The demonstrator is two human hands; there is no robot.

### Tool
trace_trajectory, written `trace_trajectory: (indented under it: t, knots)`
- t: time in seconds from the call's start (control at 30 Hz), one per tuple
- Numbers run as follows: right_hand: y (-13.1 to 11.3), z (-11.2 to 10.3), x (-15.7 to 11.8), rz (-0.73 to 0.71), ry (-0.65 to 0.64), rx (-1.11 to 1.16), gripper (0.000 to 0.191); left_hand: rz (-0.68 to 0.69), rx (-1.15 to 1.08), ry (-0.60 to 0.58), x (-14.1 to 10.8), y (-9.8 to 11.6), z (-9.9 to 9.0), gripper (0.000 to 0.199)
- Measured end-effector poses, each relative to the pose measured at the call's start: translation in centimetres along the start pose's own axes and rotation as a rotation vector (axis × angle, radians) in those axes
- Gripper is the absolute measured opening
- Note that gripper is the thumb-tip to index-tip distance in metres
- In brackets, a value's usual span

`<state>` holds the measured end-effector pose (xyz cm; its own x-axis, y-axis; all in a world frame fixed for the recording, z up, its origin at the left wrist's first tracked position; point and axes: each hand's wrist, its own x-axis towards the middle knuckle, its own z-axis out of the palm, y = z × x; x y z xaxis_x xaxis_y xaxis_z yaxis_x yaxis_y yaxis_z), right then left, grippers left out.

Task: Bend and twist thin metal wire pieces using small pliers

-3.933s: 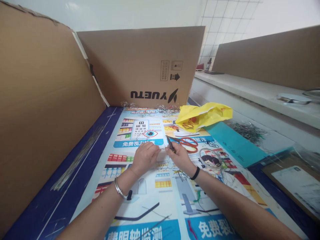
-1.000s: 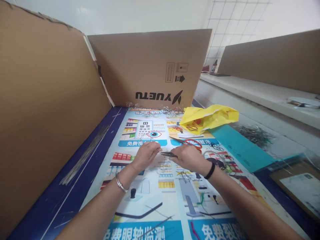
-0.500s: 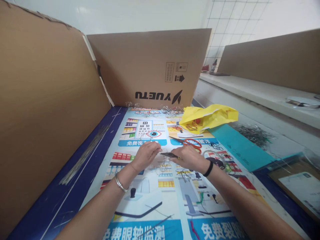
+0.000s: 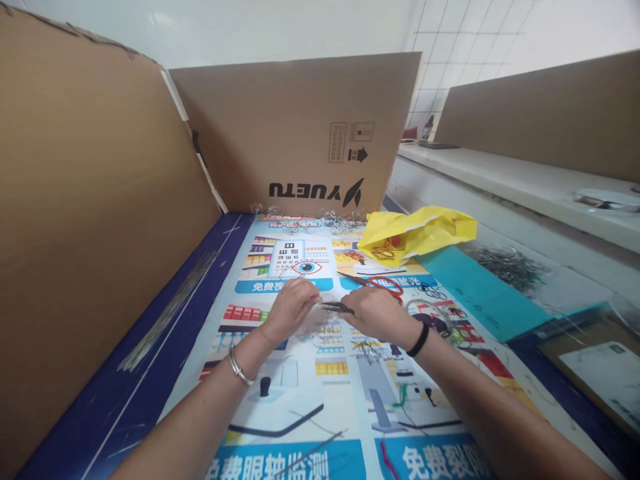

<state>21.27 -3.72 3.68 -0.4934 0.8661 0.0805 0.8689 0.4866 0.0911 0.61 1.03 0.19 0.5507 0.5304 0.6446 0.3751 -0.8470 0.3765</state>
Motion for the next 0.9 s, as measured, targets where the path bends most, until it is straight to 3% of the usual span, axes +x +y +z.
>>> trace_trajectory:
  t: [0.9]
  knots:
    - [0.45, 0.38, 0.01, 0.025, -0.036, 0.046, 0.030, 0.012, -0.024, -0.056, 0.11, 0.31, -0.38, 0.024]
